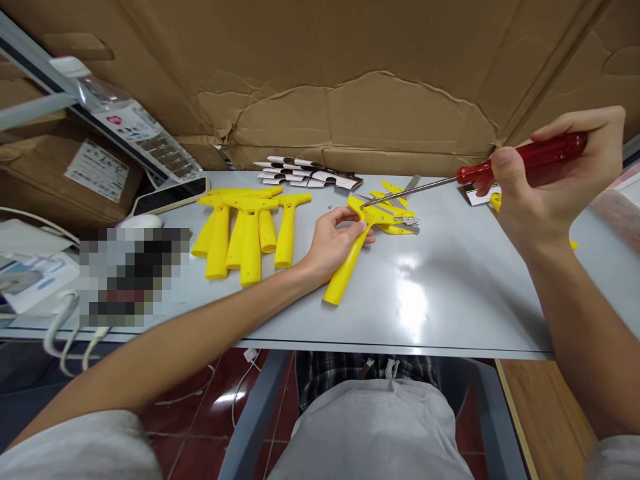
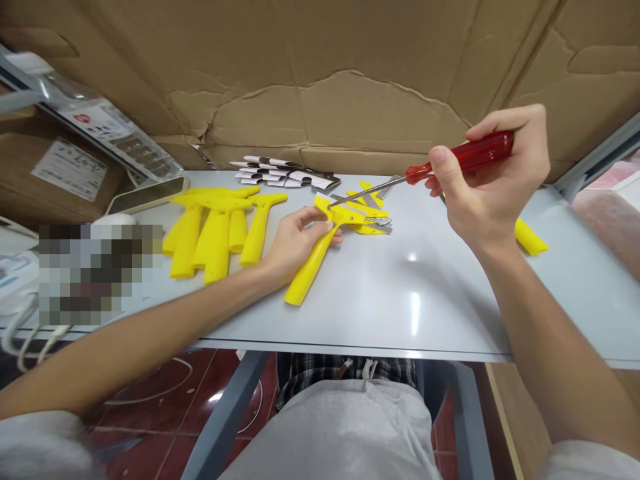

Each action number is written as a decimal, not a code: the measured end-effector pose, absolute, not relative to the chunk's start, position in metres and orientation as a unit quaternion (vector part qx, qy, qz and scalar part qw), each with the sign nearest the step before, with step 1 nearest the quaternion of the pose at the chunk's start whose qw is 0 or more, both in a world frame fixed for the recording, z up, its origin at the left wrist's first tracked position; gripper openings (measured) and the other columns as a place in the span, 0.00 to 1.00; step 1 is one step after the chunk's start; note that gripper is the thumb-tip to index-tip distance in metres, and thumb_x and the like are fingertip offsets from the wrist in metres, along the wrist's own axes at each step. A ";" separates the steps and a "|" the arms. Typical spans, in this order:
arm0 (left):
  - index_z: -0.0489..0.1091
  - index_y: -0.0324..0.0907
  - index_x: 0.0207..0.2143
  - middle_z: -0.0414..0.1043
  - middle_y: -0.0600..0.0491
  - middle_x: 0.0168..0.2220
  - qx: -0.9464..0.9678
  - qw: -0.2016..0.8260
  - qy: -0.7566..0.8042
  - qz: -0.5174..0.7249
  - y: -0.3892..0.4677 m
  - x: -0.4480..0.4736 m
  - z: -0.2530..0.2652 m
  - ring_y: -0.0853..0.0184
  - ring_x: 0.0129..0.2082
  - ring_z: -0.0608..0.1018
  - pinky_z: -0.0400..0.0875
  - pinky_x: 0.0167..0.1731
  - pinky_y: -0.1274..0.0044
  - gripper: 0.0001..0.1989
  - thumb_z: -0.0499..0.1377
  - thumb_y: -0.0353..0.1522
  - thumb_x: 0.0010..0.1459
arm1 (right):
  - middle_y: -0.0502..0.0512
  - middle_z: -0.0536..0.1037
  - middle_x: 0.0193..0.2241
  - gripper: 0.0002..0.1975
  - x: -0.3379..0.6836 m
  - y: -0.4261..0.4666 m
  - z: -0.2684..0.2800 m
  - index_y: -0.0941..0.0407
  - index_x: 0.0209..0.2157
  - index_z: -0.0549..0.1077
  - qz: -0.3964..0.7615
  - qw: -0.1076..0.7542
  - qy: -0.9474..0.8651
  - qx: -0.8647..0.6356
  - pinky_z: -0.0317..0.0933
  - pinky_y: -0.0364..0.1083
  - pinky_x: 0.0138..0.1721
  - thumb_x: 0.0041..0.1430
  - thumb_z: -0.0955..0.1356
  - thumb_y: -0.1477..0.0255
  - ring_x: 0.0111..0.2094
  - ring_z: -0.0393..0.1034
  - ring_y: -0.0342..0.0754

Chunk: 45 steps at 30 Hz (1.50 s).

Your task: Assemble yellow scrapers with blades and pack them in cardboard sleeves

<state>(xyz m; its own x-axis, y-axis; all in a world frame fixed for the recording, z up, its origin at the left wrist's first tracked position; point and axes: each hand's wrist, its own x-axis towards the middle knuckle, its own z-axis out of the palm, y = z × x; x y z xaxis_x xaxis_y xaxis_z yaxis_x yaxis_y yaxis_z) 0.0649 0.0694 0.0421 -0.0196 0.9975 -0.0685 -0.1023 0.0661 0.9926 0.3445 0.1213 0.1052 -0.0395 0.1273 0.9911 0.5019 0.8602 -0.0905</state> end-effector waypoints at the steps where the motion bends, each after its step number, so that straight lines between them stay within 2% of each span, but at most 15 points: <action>1: 0.74 0.38 0.40 0.80 0.45 0.46 0.450 0.537 0.496 0.514 0.070 0.065 0.042 0.64 0.31 0.86 0.86 0.41 0.68 0.06 0.67 0.28 0.60 | 0.43 0.69 0.39 0.16 0.346 0.122 0.105 0.59 0.43 0.71 -0.145 0.658 -0.705 -0.223 0.60 0.27 0.22 0.64 0.75 0.63 0.25 0.69 0.24; 8: 0.74 0.38 0.40 0.80 0.46 0.47 0.448 0.535 0.499 0.514 0.069 0.065 0.043 0.66 0.31 0.86 0.85 0.39 0.70 0.06 0.66 0.27 0.60 | 0.45 0.68 0.41 0.16 0.346 0.124 0.104 0.58 0.42 0.73 -0.123 0.690 -0.675 -0.228 0.61 0.29 0.21 0.62 0.77 0.62 0.25 0.68 0.24; 14: 0.75 0.37 0.39 0.80 0.46 0.45 0.449 0.536 0.494 0.517 0.070 0.065 0.042 0.65 0.30 0.85 0.86 0.41 0.68 0.05 0.66 0.26 0.60 | 0.42 0.71 0.39 0.18 0.344 0.122 0.104 0.60 0.42 0.72 -0.147 0.665 -0.695 -0.230 0.58 0.27 0.23 0.63 0.76 0.60 0.25 0.69 0.24; 19: 0.75 0.37 0.40 0.80 0.45 0.45 0.449 0.535 0.494 0.518 0.071 0.065 0.041 0.66 0.31 0.85 0.86 0.41 0.68 0.06 0.66 0.26 0.60 | 0.40 0.71 0.38 0.16 0.343 0.119 0.108 0.61 0.41 0.71 -0.166 0.648 -0.710 -0.220 0.57 0.25 0.23 0.64 0.76 0.64 0.25 0.70 0.23; 22: 0.75 0.37 0.41 0.80 0.45 0.46 0.449 0.536 0.495 0.516 0.070 0.065 0.041 0.66 0.31 0.85 0.86 0.41 0.68 0.06 0.66 0.26 0.60 | 0.39 0.71 0.37 0.19 0.343 0.117 0.109 0.62 0.39 0.69 -0.178 0.642 -0.710 -0.227 0.56 0.25 0.24 0.63 0.76 0.62 0.26 0.69 0.21; 26: 0.75 0.37 0.40 0.80 0.45 0.47 0.451 0.535 0.492 0.518 0.070 0.065 0.041 0.67 0.31 0.85 0.86 0.41 0.69 0.06 0.66 0.27 0.60 | 0.40 0.71 0.35 0.22 0.344 0.117 0.108 0.62 0.38 0.71 -0.173 0.651 -0.693 -0.256 0.54 0.28 0.23 0.60 0.77 0.59 0.25 0.69 0.24; 31: 0.75 0.37 0.40 0.79 0.45 0.48 0.449 0.536 0.495 0.516 0.070 0.064 0.041 0.66 0.31 0.85 0.86 0.41 0.68 0.06 0.66 0.27 0.60 | 0.42 0.69 0.34 0.20 0.347 0.120 0.106 0.60 0.39 0.70 -0.181 0.647 -0.696 -0.254 0.50 0.30 0.22 0.59 0.77 0.59 0.24 0.66 0.25; 33: 0.75 0.38 0.40 0.79 0.45 0.48 0.453 0.533 0.494 0.517 0.070 0.064 0.041 0.65 0.31 0.86 0.86 0.41 0.67 0.06 0.66 0.27 0.60 | 0.43 0.69 0.34 0.20 0.347 0.121 0.106 0.58 0.40 0.70 -0.177 0.639 -0.710 -0.236 0.53 0.31 0.23 0.61 0.76 0.58 0.25 0.67 0.26; 34: 0.75 0.38 0.40 0.80 0.45 0.47 0.454 0.532 0.494 0.516 0.070 0.064 0.041 0.65 0.31 0.86 0.86 0.41 0.67 0.06 0.67 0.27 0.59 | 0.44 0.70 0.35 0.20 0.347 0.120 0.106 0.57 0.42 0.70 -0.162 0.634 -0.720 -0.228 0.58 0.32 0.25 0.63 0.75 0.57 0.27 0.69 0.28; 37: 0.74 0.38 0.40 0.80 0.45 0.47 0.452 0.531 0.496 0.517 0.070 0.064 0.041 0.65 0.31 0.86 0.86 0.41 0.67 0.06 0.67 0.27 0.60 | 0.48 0.73 0.40 0.23 0.346 0.116 0.107 0.55 0.46 0.71 -0.090 0.626 -0.743 -0.222 0.73 0.40 0.34 0.63 0.73 0.50 0.39 0.77 0.38; 39: 0.74 0.38 0.39 0.80 0.45 0.46 0.450 0.531 0.498 0.517 0.070 0.064 0.041 0.65 0.31 0.86 0.86 0.41 0.67 0.05 0.66 0.27 0.60 | 0.50 0.74 0.42 0.25 0.345 0.113 0.107 0.53 0.48 0.71 -0.054 0.624 -0.749 -0.217 0.75 0.41 0.33 0.61 0.75 0.50 0.42 0.78 0.41; 42: 0.74 0.37 0.39 0.80 0.44 0.45 0.451 0.531 0.496 0.518 0.069 0.065 0.043 0.64 0.32 0.86 0.86 0.42 0.67 0.05 0.66 0.26 0.61 | 0.50 0.73 0.43 0.22 0.343 0.111 0.107 0.53 0.51 0.72 -0.052 0.620 -0.750 -0.225 0.74 0.40 0.31 0.62 0.75 0.56 0.38 0.77 0.39; 45: 0.74 0.37 0.39 0.80 0.44 0.46 0.452 0.533 0.491 0.520 0.069 0.065 0.044 0.64 0.33 0.86 0.86 0.42 0.68 0.05 0.66 0.26 0.60 | 0.50 0.72 0.43 0.19 0.342 0.112 0.106 0.53 0.48 0.74 -0.070 0.644 -0.730 -0.217 0.75 0.39 0.31 0.61 0.76 0.58 0.38 0.77 0.38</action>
<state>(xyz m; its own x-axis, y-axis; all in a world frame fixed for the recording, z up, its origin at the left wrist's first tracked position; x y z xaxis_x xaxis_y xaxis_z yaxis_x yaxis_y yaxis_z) 0.0654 0.0688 0.0437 -0.0233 0.9983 -0.0538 -0.1099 0.0509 0.9926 0.3416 0.1121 0.1060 -0.0764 0.2277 0.9707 0.4071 0.8959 -0.1781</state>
